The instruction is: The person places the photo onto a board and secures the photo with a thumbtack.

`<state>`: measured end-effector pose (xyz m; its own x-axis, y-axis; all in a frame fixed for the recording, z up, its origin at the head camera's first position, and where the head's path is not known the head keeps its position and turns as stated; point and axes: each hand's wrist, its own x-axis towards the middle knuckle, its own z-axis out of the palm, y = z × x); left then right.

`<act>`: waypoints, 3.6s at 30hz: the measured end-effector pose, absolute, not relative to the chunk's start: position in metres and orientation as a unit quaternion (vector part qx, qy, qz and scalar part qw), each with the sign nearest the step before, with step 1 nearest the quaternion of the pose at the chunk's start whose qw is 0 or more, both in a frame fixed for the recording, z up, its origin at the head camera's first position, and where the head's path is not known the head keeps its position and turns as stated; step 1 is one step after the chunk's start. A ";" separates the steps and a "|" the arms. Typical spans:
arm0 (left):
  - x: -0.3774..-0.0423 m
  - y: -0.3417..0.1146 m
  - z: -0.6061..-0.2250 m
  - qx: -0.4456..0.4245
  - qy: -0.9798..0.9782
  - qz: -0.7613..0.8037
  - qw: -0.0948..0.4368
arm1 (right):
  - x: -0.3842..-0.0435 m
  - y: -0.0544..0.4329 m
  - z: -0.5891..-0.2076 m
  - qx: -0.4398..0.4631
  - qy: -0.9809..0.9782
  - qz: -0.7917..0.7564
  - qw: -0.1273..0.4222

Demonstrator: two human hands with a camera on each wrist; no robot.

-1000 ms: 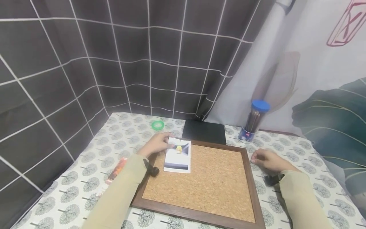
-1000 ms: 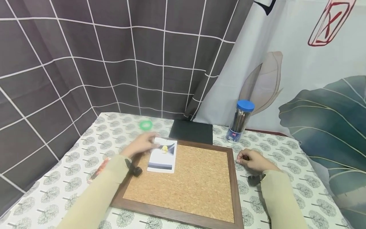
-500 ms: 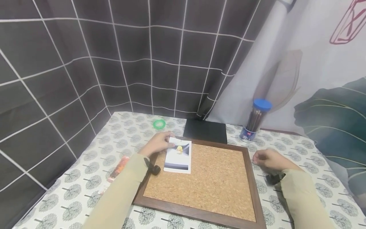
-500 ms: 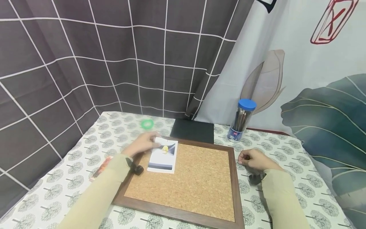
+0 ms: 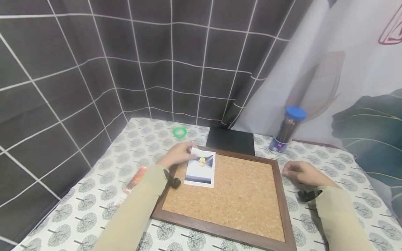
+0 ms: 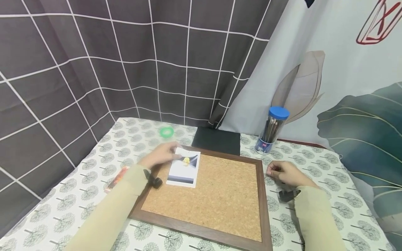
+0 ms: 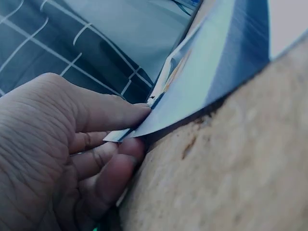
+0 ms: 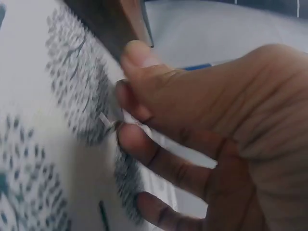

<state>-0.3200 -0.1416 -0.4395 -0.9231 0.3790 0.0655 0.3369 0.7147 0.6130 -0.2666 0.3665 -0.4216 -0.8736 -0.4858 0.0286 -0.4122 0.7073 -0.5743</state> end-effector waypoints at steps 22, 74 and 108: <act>-0.324 -0.147 -0.446 0.258 0.922 0.290 -0.015 | -0.301 0.212 -0.370 -0.257 0.906 -0.334 -0.041; -0.318 -0.140 -0.442 0.262 0.929 0.260 -0.007 | -0.309 0.091 -0.443 -0.240 0.914 -0.327 -0.022; -0.321 -0.142 -0.442 0.272 0.929 0.251 -0.014 | -0.311 0.076 -0.435 -0.158 0.924 -0.348 0.008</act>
